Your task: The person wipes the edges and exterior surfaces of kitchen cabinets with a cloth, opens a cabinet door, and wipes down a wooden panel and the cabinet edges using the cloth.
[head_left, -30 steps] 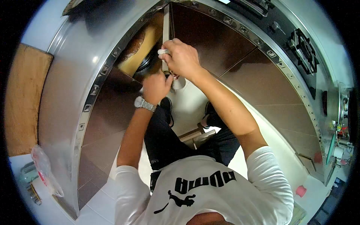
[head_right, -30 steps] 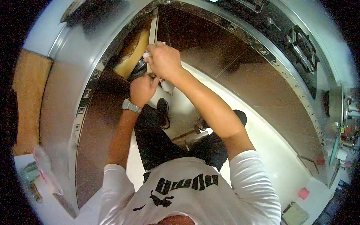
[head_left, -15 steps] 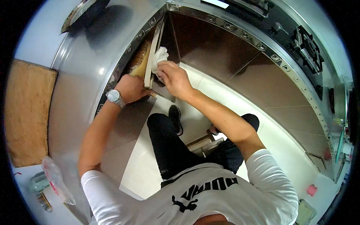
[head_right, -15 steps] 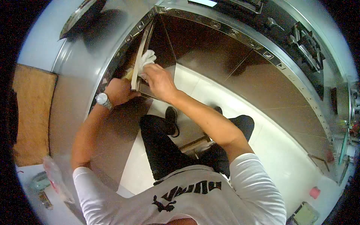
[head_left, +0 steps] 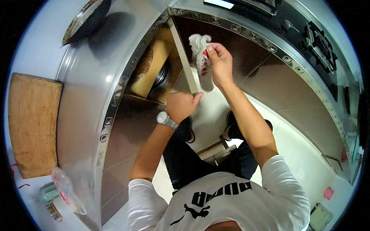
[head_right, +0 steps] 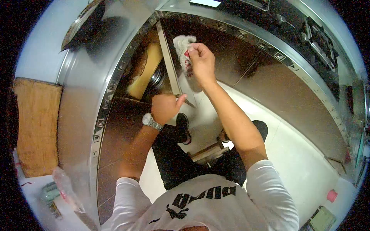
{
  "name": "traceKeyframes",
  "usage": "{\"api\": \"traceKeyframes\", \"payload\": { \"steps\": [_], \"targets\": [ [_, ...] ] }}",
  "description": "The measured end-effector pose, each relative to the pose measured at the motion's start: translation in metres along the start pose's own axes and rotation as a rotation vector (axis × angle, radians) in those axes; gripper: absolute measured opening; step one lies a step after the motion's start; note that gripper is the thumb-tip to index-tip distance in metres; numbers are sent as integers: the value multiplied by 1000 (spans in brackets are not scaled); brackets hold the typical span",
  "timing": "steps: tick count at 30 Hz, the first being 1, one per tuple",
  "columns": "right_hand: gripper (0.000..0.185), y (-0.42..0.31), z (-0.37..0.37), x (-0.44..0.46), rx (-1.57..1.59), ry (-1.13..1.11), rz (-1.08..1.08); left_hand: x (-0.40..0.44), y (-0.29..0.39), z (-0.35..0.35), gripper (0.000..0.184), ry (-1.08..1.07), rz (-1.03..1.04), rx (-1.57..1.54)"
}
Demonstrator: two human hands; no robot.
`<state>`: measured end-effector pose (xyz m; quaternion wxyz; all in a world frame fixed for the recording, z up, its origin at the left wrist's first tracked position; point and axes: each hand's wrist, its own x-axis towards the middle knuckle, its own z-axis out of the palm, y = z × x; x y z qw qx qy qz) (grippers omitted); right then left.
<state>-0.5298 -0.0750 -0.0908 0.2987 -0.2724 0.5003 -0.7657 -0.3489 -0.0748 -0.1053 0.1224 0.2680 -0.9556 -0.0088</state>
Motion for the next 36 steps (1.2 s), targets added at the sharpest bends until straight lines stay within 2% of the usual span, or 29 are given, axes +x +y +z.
{"api": "traceKeyframes", "payload": {
  "steps": [2,5,6,8,9,10,12,13,16,18,20,22,24,25,28,32,34,36],
  "targets": [
    [13,-10,3,7,-56,-79,-109,10,11,3,59,64,-21,-87],
    [13,-4,8,16,-178,-339,-203,17,19,3,57,40,-45,-129],
    [12,-4,12,21,-448,-403,-355,19,21,0,57,17,-58,-134],
    [12,-4,22,25,-676,-500,-492,22,24,-3,55,22,-70,-136],
    [18,-11,27,28,-769,-569,-410,23,24,-4,55,27,-71,-145],
    [18,-9,31,33,-769,-575,-413,23,24,-4,55,30,-73,-156],
    [26,-3,41,49,-998,-564,-653,23,24,-1,55,16,-77,-148],
    [34,-2,45,58,-1086,-615,-644,23,24,2,55,36,-79,-174],
    [28,6,68,87,-1194,-581,-657,23,22,5,57,39,-89,-212],
    [28,17,81,113,-1217,-555,-640,22,21,5,58,14,-97,-223],
    [27,3,94,124,-1291,-521,-416,21,20,5,59,27,-98,-229],
    [26,3,95,131,-1271,-489,-388,20,18,1,56,23,-85,-206],
    [34,10,89,136,-1267,-517,-367,16,18,-2,53,17,-65,-186],
    [31,16,87,135,-1231,-489,-451,15,17,-1,56,-14,-95,-203],
    [31,13,79,115,-1184,-479,-446,9,13,-1,59,-28,-134,-208],
    [30,6,66,80,-1171,-567,-566,-3,5,-5,57,-51,-165,-131],
    [26,-3,58,53,-1108,-594,-506,-6,4,-17,60,-110,-193,-106],
    [25,-4,48,24,-1038,-601,-570,-13,-2,-16,62,-48,-185,-89]
  ]
}}
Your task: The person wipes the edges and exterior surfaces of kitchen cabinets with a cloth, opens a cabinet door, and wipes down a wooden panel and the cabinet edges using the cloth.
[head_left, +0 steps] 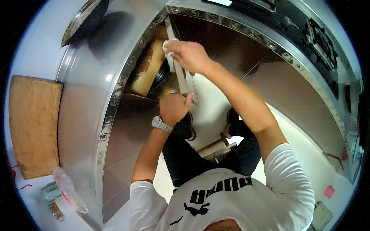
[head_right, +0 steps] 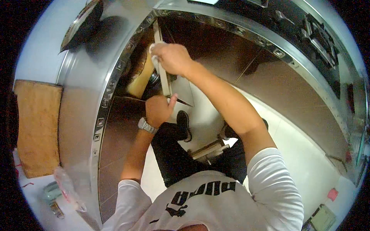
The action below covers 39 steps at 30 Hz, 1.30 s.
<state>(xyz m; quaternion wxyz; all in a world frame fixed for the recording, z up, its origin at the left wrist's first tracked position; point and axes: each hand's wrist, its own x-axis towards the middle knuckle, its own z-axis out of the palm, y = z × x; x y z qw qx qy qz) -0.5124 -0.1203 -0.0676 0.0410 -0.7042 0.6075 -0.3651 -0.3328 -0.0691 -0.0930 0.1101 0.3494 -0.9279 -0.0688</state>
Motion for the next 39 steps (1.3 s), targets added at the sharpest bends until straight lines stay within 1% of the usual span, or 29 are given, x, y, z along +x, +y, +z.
{"api": "traceKeyframes", "payload": {
  "steps": [1,2,4,5,6,7,8,9,10,12,14,18,19,21,24,26,27,28,30,31,32,34,37,38,39],
  "targets": [
    [25,-10,0,-15,39,31,-15,-2,-5,1,60,-64,-55,43],
    [25,-20,3,-29,103,30,22,-3,-8,0,60,-76,-42,47],
    [25,-37,6,-57,358,27,77,-8,-15,-3,56,-108,-134,68],
    [25,-44,6,-71,474,67,80,-9,-20,-3,53,-92,-167,33],
    [26,-49,8,-83,594,107,85,-11,-22,-6,53,-105,-155,41],
    [28,-48,15,-95,725,187,45,-14,-23,-10,54,10,-122,33],
    [28,-47,18,-107,736,192,56,-17,-24,-12,54,129,-93,23],
    [27,-46,16,-120,899,155,414,-17,-26,-14,55,270,-31,-108],
    [26,-47,14,-134,1049,99,780,-19,-32,-17,55,254,-44,-101],
    [23,-14,55,-173,1308,312,972,-22,-49,-23,55,-66,-258,122],
    [22,-28,27,-187,1427,430,1247,-24,-55,-30,56,-82,-305,150],
    [26,-15,31,-226,1478,380,1304,-23,-66,-36,61,-52,-369,178],
    [26,-12,32,-231,1483,392,1329,-22,-68,-39,61,-91,-404,188],
    [25,-11,32,-242,1484,394,1363,-22,-67,-44,60,-101,-405,223],
    [24,-7,31,-248,1577,360,1328,-22,-67,-61,58,-111,-378,288],
    [23,-8,26,-251,1587,329,1234,-23,-69,-77,54,-49,-320,334],
    [24,-12,21,-250,1605,330,1182,-24,-68,-87,49,44,-236,382],
    [24,-12,21,-251,1602,320,1177,-23,-60,-104,46,16,-243,401],
    [26,-11,21,-254,1701,331,1182,-22,-75,-113,45,76,-236,406],
    [26,-12,20,-253,1696,326,1179,-19,-79,-122,45,53,-257,413],
    [27,-13,21,-252,1705,320,1134,-18,-90,-126,45,55,-262,410],
    [29,-13,24,-253,1711,301,1094,-16,-111,-132,47,230,-283,369],
    [33,-16,33,-250,1706,280,1134,-15,-129,-144,50,192,-280,449],
    [33,-19,36,-248,1639,259,1142,-17,-133,-146,50,195,-296,444],
    [33,-26,37,-242,1570,234,1145,-19,-132,-149,51,87,-272,465]
  ]
}}
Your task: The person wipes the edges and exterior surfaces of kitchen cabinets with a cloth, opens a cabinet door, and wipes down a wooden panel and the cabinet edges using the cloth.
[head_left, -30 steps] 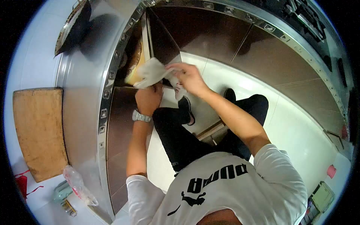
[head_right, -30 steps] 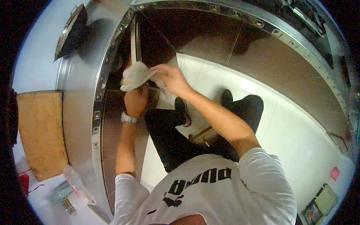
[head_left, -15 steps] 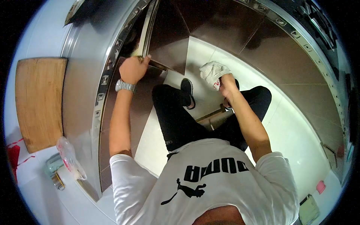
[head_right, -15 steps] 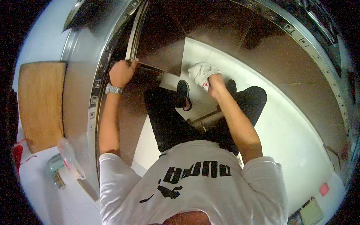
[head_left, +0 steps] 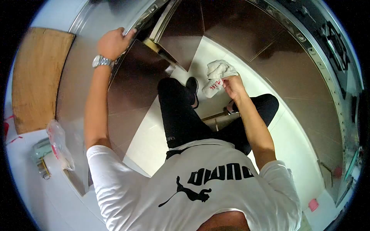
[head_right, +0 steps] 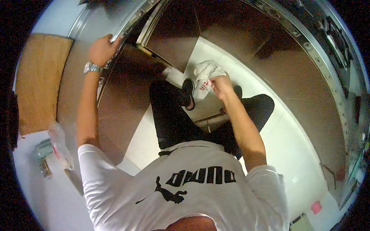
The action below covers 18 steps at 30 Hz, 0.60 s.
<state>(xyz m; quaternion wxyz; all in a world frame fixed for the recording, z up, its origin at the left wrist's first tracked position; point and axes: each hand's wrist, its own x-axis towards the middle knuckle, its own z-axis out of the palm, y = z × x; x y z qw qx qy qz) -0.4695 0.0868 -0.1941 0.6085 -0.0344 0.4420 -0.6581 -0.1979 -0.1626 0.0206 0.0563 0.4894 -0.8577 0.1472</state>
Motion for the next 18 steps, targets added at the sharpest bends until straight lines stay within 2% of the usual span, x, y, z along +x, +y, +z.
{"api": "traceKeyframes", "payload": {
  "steps": [1,5,8,10,13,14,15,16,18],
  "targets": [
    [33,-1,7,-1,-17,-8,7,-1,0,0,52,-95,50,30],
    [23,8,27,4,-125,-42,-20,-2,-5,18,51,-9,63,-76],
    [19,15,39,11,-330,-35,-51,1,-10,32,51,16,56,-92],
    [22,25,32,28,-701,-25,-177,1,-11,35,53,12,26,-117],
    [30,28,26,39,-859,-39,-185,0,-7,33,50,50,32,-94],
    [27,38,3,57,-908,-83,-288,0,-4,28,43,107,54,-150],
    [27,37,2,59,-931,-97,-282,-1,-4,25,36,166,78,-206],
    [25,36,1,57,-911,-61,-178,-1,-5,24,33,207,109,-232],
    [16,34,-3,57,-914,10,-39,-1,-7,23,33,191,84,-261]
  ]
}}
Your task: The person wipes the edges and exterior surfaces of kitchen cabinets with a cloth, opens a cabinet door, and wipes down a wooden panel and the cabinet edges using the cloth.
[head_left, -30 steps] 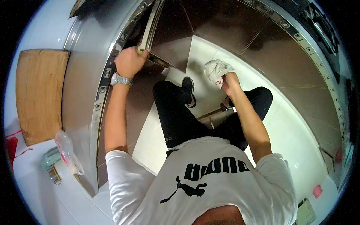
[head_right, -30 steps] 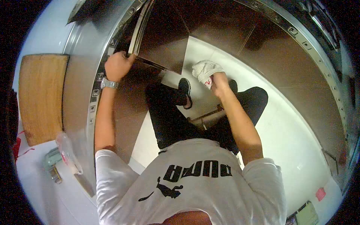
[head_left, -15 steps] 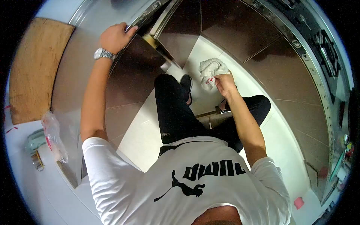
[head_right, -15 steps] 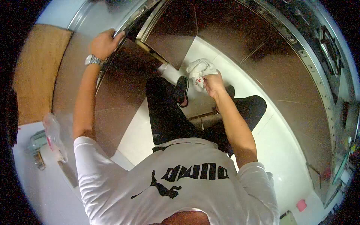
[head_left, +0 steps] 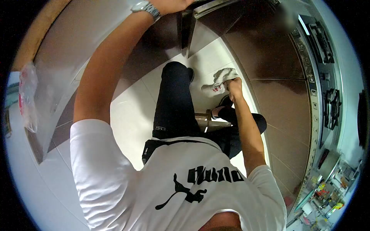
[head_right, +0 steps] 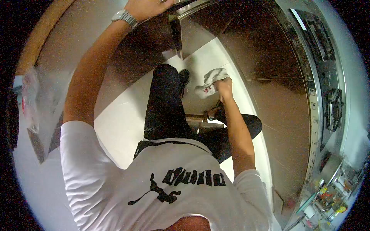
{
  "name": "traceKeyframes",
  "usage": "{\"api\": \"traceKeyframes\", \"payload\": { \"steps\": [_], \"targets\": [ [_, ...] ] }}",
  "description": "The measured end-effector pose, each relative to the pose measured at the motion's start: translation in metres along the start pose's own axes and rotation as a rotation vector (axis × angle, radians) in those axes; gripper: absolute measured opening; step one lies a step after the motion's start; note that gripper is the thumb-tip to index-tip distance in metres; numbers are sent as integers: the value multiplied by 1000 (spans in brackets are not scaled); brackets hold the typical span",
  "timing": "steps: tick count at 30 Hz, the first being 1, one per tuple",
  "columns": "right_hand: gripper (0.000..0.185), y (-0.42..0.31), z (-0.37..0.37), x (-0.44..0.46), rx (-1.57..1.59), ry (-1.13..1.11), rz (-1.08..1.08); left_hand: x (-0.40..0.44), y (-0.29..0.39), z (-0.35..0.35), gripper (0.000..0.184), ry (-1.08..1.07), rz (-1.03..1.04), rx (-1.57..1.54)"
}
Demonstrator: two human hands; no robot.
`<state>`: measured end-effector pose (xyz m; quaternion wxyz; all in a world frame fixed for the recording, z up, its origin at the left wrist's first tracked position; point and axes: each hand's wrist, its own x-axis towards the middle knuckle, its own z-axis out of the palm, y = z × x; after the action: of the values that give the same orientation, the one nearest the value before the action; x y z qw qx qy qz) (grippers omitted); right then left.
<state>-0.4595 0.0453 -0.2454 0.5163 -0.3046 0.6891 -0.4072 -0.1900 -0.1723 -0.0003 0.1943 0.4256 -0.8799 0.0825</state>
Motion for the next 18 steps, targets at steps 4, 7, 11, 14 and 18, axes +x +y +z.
{"api": "traceKeyframes", "payload": {
  "steps": [4,7,11,14,18],
  "targets": [
    [11,-6,5,0,195,108,122,0,-1,4,31,-9,0,-5],
    [11,6,4,15,353,85,137,-2,0,-1,32,-13,23,-1],
    [12,6,4,14,393,105,162,-2,-1,2,34,-45,20,10],
    [15,20,-4,15,381,-14,150,-2,-1,1,35,-38,25,2],
    [18,26,-11,8,504,29,192,-2,-2,3,35,-10,48,11]
  ]
}}
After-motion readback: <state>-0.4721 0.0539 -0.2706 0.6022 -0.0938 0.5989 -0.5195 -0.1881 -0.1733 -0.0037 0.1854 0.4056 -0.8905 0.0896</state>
